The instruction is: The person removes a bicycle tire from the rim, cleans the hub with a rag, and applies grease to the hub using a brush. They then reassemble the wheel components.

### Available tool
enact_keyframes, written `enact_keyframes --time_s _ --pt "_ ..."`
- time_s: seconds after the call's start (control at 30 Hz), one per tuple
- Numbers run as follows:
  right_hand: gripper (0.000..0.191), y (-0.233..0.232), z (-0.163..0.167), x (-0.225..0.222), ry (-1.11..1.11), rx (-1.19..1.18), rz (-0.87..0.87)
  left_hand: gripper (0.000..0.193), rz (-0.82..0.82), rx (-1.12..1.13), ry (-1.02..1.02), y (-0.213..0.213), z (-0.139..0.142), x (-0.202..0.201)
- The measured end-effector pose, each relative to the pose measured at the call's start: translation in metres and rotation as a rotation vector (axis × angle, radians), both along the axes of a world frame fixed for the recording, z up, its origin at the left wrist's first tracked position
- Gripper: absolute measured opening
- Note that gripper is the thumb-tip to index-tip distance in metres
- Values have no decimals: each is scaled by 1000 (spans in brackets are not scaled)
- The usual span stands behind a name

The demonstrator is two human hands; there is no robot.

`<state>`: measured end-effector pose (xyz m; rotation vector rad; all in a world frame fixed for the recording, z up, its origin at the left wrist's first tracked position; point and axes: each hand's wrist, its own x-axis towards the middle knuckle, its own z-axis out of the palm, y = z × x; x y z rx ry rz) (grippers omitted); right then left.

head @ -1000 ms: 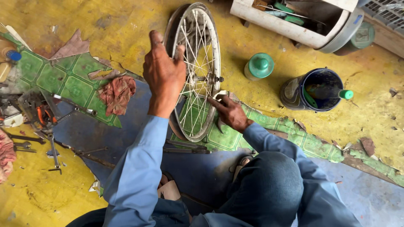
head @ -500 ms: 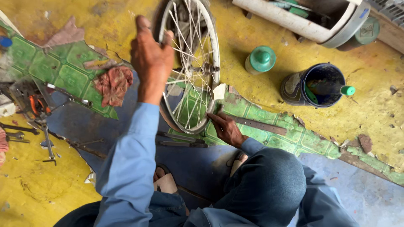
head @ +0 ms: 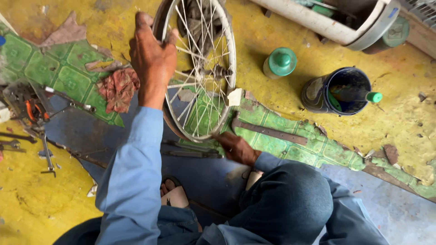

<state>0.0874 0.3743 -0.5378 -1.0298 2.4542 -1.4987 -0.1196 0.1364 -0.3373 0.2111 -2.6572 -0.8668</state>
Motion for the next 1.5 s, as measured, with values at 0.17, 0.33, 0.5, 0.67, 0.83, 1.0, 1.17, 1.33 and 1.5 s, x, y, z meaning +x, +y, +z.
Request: enact_keyframes --time_s 0.17,0.33,0.5,0.67,0.83,1.0,1.17,1.33,1.5 --pt "34 14 -1 -25 -14 25 -164 49 41 44 -127 8 12 4" --pt "20 18 25 -54 -164 -85 -360 47 70 105 -286 23 28 3" --pt "36 19 63 -86 151 -7 -400 53 -12 32 -143 35 32 10" --pt "62 -2 88 -92 334 26 -260 52 -43 49 -95 43 31 10" --pt "71 -13 88 -79 275 101 15 54 -55 31 -131 44 32 8" --pt "62 -6 63 -82 -165 463 47 62 -56 -43 -90 50 30 9" --pt "68 2 64 -86 500 216 355 58 -49 59 -204 54 28 9" --pt "69 -2 70 -77 396 147 69 59 -47 -37 -137 40 28 0" --pt "69 3 50 -61 358 225 198 62 -84 -67 -107 35 22 -6"
